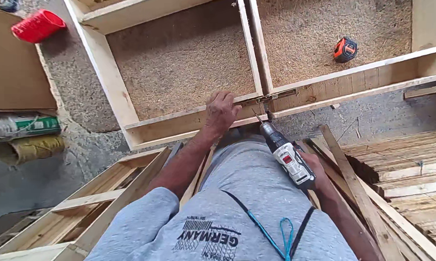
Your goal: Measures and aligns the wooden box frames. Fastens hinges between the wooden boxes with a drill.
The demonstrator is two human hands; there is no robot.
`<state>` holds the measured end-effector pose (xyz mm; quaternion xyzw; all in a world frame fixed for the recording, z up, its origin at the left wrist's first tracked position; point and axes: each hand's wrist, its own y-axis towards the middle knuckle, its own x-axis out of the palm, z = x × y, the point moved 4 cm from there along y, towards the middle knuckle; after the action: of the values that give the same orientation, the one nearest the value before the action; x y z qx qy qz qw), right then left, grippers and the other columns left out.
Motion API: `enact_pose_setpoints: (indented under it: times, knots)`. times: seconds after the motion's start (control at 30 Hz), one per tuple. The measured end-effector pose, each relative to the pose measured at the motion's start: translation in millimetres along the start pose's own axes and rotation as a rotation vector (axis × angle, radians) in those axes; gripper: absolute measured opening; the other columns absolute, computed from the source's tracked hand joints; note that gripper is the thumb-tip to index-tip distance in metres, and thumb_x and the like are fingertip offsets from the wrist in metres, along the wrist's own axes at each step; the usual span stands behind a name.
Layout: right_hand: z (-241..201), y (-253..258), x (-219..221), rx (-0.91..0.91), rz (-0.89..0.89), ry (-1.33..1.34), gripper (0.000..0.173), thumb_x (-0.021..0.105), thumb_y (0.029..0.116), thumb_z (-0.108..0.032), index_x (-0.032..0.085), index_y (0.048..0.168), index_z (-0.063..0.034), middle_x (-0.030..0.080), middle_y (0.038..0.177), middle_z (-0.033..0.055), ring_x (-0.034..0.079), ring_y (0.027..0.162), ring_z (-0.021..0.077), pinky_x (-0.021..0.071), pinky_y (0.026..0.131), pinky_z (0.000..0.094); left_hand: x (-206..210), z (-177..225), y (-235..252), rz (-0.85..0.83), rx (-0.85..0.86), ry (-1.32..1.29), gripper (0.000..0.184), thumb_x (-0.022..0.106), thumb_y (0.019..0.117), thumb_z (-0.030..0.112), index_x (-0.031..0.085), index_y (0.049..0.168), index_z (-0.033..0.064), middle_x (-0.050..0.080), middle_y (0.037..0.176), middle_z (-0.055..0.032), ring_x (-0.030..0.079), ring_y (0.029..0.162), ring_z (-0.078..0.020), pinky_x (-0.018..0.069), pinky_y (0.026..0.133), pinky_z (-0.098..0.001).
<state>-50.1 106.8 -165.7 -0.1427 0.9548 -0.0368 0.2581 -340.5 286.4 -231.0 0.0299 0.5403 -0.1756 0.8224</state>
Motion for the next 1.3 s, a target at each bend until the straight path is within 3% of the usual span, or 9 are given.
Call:
enact_pose_setpoints:
  times: [0.1,0.2,0.33,0.43,0.53,0.67,1.3]
  knots:
    - [-10,2,11,0.033,0.021,-0.038,0.047,0.063,0.0914,-0.048,0.071,0.115,-0.0075,0.077,0.094,0.0067,0.074,0.086,0.0134,0.0609,0.075,0.0429,19,-15,27,-0.224,-0.020,0.143,0.054,0.068,0.0965,0.043,0.063,0.134,0.0043,0.065,0.132,-0.0215,0.059,0.127,-0.0412,0.0429,0.109,-0.0606]
    - [-15,1,14,0.061,0.020,-0.077,0.046,0.063,0.0911,-0.047,0.071,0.114,-0.0079,0.077,0.092,0.0067,0.075,0.084,0.0159,0.0611,0.073,0.0453,31,-15,30,-0.356,-0.042,0.202,0.046,0.059,0.1013,0.043,0.066,0.128,0.0060,0.070,0.119,-0.0205,0.067,0.113,-0.0413,0.0516,0.094,-0.0623]
    - [-16,3,15,0.064,0.037,-0.075,0.049,0.063,0.0911,-0.048,0.071,0.116,-0.0073,0.077,0.093,0.0069,0.075,0.085,0.0151,0.0611,0.074,0.0442,34,-16,27,-0.319,-0.073,0.197,0.040,0.063,0.1002,0.040,0.067,0.123,0.0068,0.072,0.113,-0.0196,0.069,0.107,-0.0407,0.0542,0.089,-0.0611]
    - [-14,4,11,0.073,0.032,-0.066,0.049,0.063,0.0905,-0.049,0.071,0.116,-0.0080,0.077,0.093,0.0062,0.074,0.085,0.0137,0.0611,0.075,0.0429,36,-13,27,-0.277,-0.183,0.198,0.041,0.069,0.0963,0.042,0.068,0.121,0.0085,0.072,0.114,-0.0181,0.067,0.112,-0.0402,0.0516,0.094,-0.0608]
    - [-11,8,8,0.084,0.017,-0.068,0.048,0.064,0.0909,-0.049,0.071,0.116,-0.0087,0.077,0.092,0.0059,0.074,0.085,0.0135,0.0611,0.074,0.0425,36,-16,31,-0.293,-0.316,0.215,0.056,0.076,0.0888,0.048,0.065,0.128,0.0101,0.069,0.121,-0.0184,0.061,0.120,-0.0414,0.0449,0.100,-0.0649]
    - [-9,15,2,0.094,-0.014,-0.060,0.046,0.065,0.0912,-0.047,0.071,0.117,-0.0094,0.077,0.095,0.0054,0.074,0.087,0.0130,0.0613,0.077,0.0420,38,-14,33,-0.336,-0.367,0.235,0.050,0.073,0.0906,0.050,0.069,0.119,0.0096,0.071,0.114,-0.0192,0.065,0.111,-0.0428,0.0474,0.095,-0.0665]
    - [0,65,26,0.241,-0.249,-0.201,0.047,0.064,0.0895,-0.048,0.068,0.121,-0.0142,0.076,0.097,0.0078,0.075,0.088,0.0259,0.0573,0.072,0.0564,44,-21,29,-0.239,-0.258,0.241,0.040,0.069,0.0942,0.050,0.071,0.106,0.0110,0.074,0.103,-0.0151,0.069,0.103,-0.0384,0.0533,0.084,-0.0608]
